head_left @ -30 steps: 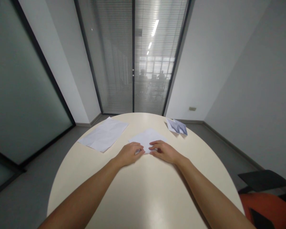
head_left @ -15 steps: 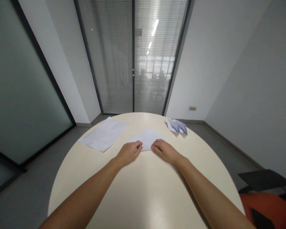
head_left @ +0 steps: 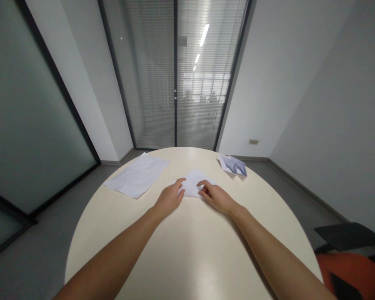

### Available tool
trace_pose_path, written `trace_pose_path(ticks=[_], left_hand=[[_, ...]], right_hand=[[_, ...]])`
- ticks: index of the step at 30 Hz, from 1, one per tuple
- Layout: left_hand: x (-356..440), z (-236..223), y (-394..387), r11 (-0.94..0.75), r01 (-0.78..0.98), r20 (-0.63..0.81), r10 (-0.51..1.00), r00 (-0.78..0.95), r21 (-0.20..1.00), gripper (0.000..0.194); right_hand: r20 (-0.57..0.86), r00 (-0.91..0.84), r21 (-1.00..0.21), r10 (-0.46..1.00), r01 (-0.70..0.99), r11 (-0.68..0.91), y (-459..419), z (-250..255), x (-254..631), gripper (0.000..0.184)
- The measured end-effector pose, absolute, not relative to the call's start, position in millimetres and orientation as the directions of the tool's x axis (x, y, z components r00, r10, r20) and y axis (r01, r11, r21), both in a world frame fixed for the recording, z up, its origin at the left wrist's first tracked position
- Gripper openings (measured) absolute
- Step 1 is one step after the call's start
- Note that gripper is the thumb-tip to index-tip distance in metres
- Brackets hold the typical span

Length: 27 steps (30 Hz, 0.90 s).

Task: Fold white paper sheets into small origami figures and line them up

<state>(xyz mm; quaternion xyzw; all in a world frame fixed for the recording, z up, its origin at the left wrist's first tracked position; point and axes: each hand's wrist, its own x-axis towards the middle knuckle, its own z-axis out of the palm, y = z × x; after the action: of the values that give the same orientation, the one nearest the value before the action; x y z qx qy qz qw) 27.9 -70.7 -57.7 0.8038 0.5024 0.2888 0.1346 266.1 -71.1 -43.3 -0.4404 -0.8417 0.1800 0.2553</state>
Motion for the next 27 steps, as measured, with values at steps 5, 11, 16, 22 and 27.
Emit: trace_pose_path(ticks=[5,11,16,22,27], left_hand=[[27,-62,-69,-0.471,0.735,0.349,0.877,0.331,0.487,0.047],[27,-64,-70,-0.524,0.733,0.383,0.844,0.376,0.434,0.047],[28,-63,-70,-0.525,0.754,0.385,0.84,0.383,0.395,0.046],[27,-58,-70,-0.533,0.811,0.389,0.819,0.422,0.242,0.036],[24,-53,-70,-0.577,0.78,0.333,0.805,0.491,0.243,0.031]], right_hand=[[0.277,-0.497,-0.52,0.822,0.642,0.564,-71,-42,265,0.024],[0.271,-0.505,-0.469,0.82,0.674,0.57,-69,-44,265,0.029],[0.297,-0.567,-0.368,0.769,0.675,0.64,-71,-42,265,0.029],[0.286,-0.654,-0.3,0.701,0.633,0.713,-77,-33,258,0.027],[0.293,-0.693,-0.342,0.659,0.568,0.749,-81,-34,254,0.026]])
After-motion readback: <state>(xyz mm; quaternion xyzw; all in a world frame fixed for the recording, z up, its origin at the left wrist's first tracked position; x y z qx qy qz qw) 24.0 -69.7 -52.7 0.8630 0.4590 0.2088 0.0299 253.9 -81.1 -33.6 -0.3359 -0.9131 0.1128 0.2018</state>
